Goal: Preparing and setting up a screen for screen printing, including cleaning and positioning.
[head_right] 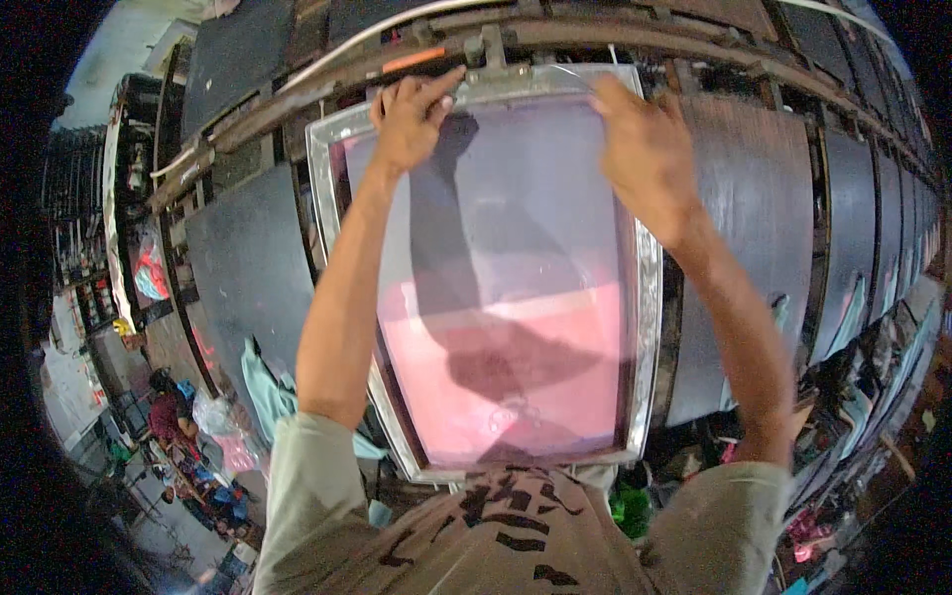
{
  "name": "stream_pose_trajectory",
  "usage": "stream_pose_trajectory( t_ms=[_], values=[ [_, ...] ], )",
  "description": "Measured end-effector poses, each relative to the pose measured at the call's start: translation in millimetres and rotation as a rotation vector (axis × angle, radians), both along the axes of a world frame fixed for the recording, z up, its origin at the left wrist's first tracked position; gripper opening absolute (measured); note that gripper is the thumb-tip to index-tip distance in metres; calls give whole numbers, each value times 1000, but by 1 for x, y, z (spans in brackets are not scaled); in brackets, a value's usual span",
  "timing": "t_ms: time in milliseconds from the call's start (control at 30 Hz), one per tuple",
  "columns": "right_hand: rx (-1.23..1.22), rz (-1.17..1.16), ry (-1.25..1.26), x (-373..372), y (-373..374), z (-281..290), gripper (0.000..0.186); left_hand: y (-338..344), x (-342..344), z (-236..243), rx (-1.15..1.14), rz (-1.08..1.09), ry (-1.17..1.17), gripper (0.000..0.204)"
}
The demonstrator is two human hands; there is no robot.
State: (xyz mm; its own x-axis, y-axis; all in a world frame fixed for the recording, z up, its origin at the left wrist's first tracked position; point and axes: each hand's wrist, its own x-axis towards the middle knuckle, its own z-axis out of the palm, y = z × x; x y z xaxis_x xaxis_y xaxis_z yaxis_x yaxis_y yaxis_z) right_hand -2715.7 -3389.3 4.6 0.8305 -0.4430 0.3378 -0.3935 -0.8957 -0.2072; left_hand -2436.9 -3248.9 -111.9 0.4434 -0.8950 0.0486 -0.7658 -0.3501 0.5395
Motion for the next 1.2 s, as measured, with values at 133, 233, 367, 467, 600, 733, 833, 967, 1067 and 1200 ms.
stream_pose_trajectory(
  t_ms=[133, 233, 367, 467, 600, 733, 833, 967, 1067, 1200],
  values=[
    [498, -479, -32, -160, 75, -43, 9, 47, 10, 21, -409, 54, 509, 45],
    [634, -743, 106, -264, 162, -53, 27, 160, -27, 32, -418, 212, 222, 44],
    [660, -760, -45, -323, 250, -74, 36, 320, -138, 36, -299, 617, 267, 38],
    [691, -754, -121, -326, 269, -102, 40, 379, -196, 31, -230, 747, 557, 36],
    [474, -709, -72, -325, 264, -126, 41, 408, -208, 20, -238, 807, 690, 36],
    [668, -718, -94, -329, 256, -123, 42, 417, -191, 8, -276, 816, 881, 33],
    [819, -744, -145, -328, 253, -122, 41, 418, -184, 6, -272, 799, 942, 27],
    [1081, -692, -471, -329, 250, -128, 38, 418, -186, 9, -293, 817, 1051, 29],
    [1102, -705, -436, -334, 245, -133, 37, 420, -184, 8, -294, 810, 1038, 30],
    [1244, -784, -482, -342, 239, -138, 42, 424, -181, 1, -312, 790, 1012, 29]
  ],
)
